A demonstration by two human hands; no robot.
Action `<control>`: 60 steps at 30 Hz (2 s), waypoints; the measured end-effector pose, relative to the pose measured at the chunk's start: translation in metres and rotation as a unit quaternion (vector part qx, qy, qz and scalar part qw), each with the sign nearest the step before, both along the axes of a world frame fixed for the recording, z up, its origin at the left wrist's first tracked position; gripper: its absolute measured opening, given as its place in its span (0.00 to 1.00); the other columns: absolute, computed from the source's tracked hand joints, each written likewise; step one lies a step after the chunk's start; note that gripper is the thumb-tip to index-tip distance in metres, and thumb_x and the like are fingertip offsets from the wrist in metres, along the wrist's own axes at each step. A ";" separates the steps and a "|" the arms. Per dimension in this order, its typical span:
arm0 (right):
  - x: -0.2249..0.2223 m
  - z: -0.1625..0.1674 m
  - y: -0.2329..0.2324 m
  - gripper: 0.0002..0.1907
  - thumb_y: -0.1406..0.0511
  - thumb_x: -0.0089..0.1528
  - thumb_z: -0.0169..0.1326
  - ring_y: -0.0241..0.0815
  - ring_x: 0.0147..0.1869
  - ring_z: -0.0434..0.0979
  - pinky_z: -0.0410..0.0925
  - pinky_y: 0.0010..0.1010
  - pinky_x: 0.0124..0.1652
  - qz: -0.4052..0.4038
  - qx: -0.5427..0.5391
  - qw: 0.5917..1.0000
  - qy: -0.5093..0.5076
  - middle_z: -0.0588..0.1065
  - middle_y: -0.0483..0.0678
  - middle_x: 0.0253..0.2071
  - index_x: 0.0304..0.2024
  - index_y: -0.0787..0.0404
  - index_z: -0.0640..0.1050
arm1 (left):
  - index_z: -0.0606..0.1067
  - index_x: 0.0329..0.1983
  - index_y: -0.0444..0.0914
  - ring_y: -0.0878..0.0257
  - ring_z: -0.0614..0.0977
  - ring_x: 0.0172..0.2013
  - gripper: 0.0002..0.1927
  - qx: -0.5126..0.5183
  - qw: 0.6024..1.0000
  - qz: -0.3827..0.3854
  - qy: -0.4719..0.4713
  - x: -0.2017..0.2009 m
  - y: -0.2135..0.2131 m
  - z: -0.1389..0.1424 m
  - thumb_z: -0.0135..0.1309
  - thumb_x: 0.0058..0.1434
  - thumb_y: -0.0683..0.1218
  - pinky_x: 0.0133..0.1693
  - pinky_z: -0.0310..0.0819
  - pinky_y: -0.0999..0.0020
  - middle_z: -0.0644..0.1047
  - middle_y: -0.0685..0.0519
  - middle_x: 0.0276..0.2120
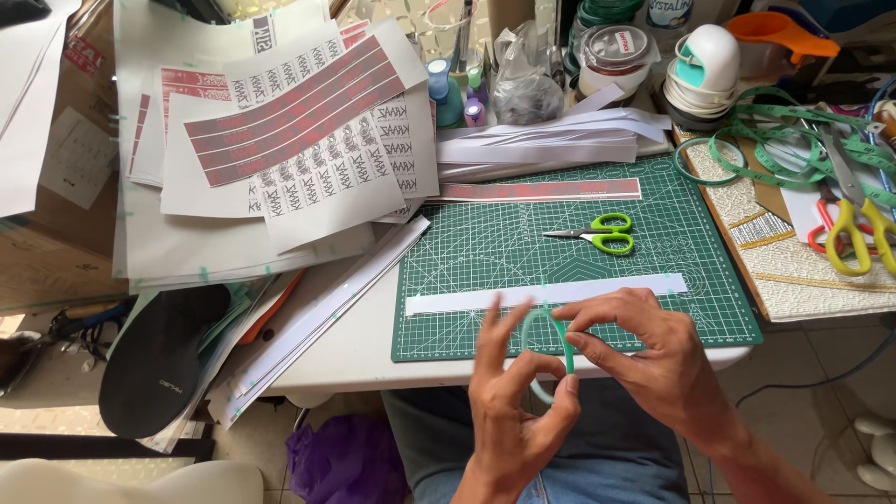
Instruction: The person cuts small pieces of green tape and places them at intervals along a long white paper strip on a green cutting mat. They smooth each piece down and occasionally adjust the strip's position. The process is repeated multiple times across the length of the strip.
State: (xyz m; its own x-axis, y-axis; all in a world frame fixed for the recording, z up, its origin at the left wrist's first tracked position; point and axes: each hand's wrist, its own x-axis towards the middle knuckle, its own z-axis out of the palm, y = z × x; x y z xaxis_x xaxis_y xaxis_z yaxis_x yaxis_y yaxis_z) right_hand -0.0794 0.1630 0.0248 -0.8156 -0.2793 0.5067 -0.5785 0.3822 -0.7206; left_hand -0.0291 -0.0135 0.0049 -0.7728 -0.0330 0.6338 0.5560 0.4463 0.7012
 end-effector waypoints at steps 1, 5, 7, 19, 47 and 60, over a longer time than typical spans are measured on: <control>0.001 -0.001 -0.001 0.07 0.64 0.57 0.64 0.37 0.47 0.84 0.70 0.33 0.50 -0.002 0.002 1.000 0.006 0.85 0.42 0.43 0.36 0.57 0.81 | 0.77 0.33 0.36 0.33 0.71 0.67 0.08 0.007 1.000 -0.017 -0.015 0.000 -0.001 -0.001 0.64 0.51 0.40 0.67 0.62 0.43 0.73 0.39 0.63; 0.003 -0.003 -0.005 0.07 0.64 0.57 0.64 0.36 0.44 0.85 0.68 0.33 0.50 -0.018 0.006 1.000 0.004 0.85 0.41 0.39 0.37 0.57 0.83 | 0.71 0.47 0.35 0.44 0.79 0.64 0.20 0.135 0.977 -0.108 -0.127 -0.001 0.000 -0.004 0.65 0.56 0.45 0.68 0.70 0.47 0.75 0.43 0.62; 0.005 -0.004 -0.005 0.07 0.64 0.57 0.64 0.37 0.45 0.84 0.68 0.32 0.50 -0.032 0.001 0.999 -0.007 0.84 0.41 0.38 0.37 0.57 0.83 | 0.69 0.56 0.35 0.48 0.81 0.62 0.29 0.168 0.960 -0.145 -0.169 0.001 0.000 -0.003 0.66 0.56 0.48 0.65 0.73 0.50 0.76 0.43 0.60; 0.001 -0.005 0.000 0.08 0.64 0.55 0.65 0.38 0.47 0.84 0.68 0.33 0.48 -0.029 0.008 1.000 -0.010 0.82 0.42 0.43 0.36 0.57 0.83 | 0.69 0.66 0.38 0.56 0.85 0.41 0.42 0.042 0.953 -0.121 -0.274 -0.001 -0.009 0.006 0.64 0.47 0.56 0.43 0.81 0.62 0.80 0.45 0.43; -0.111 -0.066 0.048 0.17 0.71 0.57 0.58 0.45 0.43 0.84 0.75 0.39 0.43 -0.030 0.244 0.966 -0.087 0.82 0.50 0.40 0.49 0.58 0.81 | 0.70 0.68 0.40 0.60 0.86 0.48 0.43 0.025 0.889 -0.300 -0.345 0.026 -0.069 -0.043 0.63 0.53 0.64 0.46 0.84 0.65 0.83 0.49 0.47; -0.183 -0.046 0.032 0.26 0.59 0.60 0.64 0.49 0.48 0.82 0.76 0.40 0.50 -0.015 0.469 0.861 -0.195 0.83 0.51 0.46 0.61 0.52 0.78 | 0.69 0.70 0.39 0.59 0.85 0.47 0.44 0.103 0.915 -0.220 -0.323 0.034 -0.101 -0.035 0.62 0.51 0.60 0.47 0.82 0.65 0.84 0.48 0.48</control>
